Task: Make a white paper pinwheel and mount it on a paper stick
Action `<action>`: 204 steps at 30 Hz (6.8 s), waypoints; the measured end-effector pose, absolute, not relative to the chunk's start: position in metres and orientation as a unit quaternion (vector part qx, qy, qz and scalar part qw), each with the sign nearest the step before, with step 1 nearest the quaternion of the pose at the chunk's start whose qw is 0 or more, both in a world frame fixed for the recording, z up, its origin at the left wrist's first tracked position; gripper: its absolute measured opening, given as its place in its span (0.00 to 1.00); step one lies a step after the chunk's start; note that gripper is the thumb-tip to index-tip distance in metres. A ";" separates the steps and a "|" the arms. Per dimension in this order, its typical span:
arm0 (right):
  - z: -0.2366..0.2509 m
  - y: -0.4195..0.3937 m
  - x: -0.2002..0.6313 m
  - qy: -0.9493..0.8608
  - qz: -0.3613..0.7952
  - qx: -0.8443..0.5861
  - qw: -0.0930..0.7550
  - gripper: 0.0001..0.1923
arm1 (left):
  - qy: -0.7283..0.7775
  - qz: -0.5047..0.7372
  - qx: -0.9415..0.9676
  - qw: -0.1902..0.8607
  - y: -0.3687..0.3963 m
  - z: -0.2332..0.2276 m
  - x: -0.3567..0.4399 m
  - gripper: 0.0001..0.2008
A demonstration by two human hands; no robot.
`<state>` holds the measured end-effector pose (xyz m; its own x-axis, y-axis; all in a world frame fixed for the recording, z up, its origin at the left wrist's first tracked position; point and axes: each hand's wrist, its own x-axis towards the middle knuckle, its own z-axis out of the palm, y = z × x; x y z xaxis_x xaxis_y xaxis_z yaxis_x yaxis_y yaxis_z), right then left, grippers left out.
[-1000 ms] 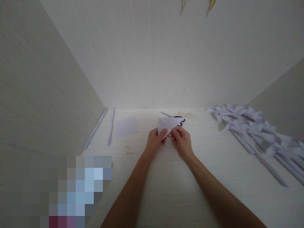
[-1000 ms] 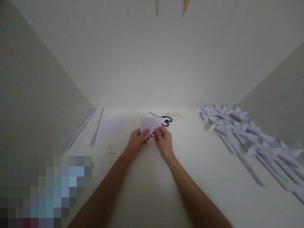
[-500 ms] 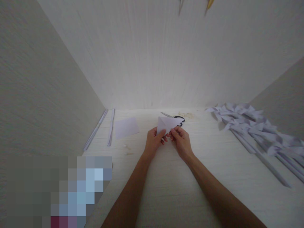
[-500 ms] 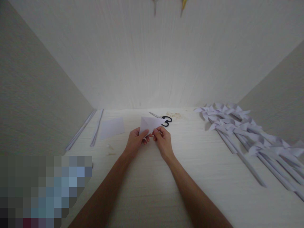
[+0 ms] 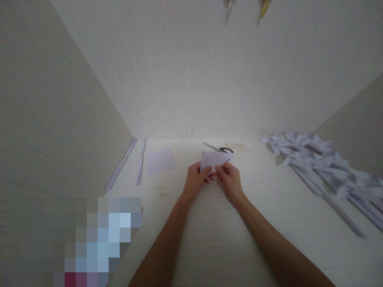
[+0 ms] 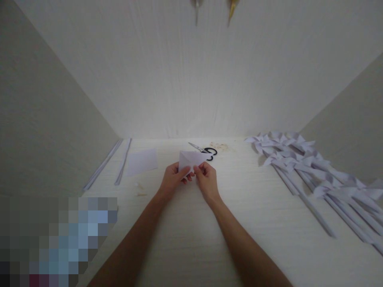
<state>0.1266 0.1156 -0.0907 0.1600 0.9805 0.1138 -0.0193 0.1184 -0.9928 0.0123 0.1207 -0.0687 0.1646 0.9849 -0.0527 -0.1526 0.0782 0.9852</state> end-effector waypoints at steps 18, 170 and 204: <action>-0.077 0.117 0.124 -0.349 0.523 -0.436 0.644 0.12 | 0.421 0.464 0.525 0.576 0.119 -0.068 0.016 0.14; -0.072 0.123 0.129 -0.178 0.572 -0.309 0.738 0.05 | 0.432 0.527 0.369 0.632 0.120 -0.069 0.015 0.11; -0.078 0.127 0.135 -0.142 0.603 -0.310 0.721 0.02 | 0.474 0.618 0.371 0.506 0.127 -0.067 0.000 0.14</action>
<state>0.1354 0.1267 -0.0784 0.2316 0.9579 -0.1699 -0.7820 0.0795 -0.6182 0.0004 0.1270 -0.0668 -0.2126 0.9769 -0.0219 -0.2738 -0.0380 0.9610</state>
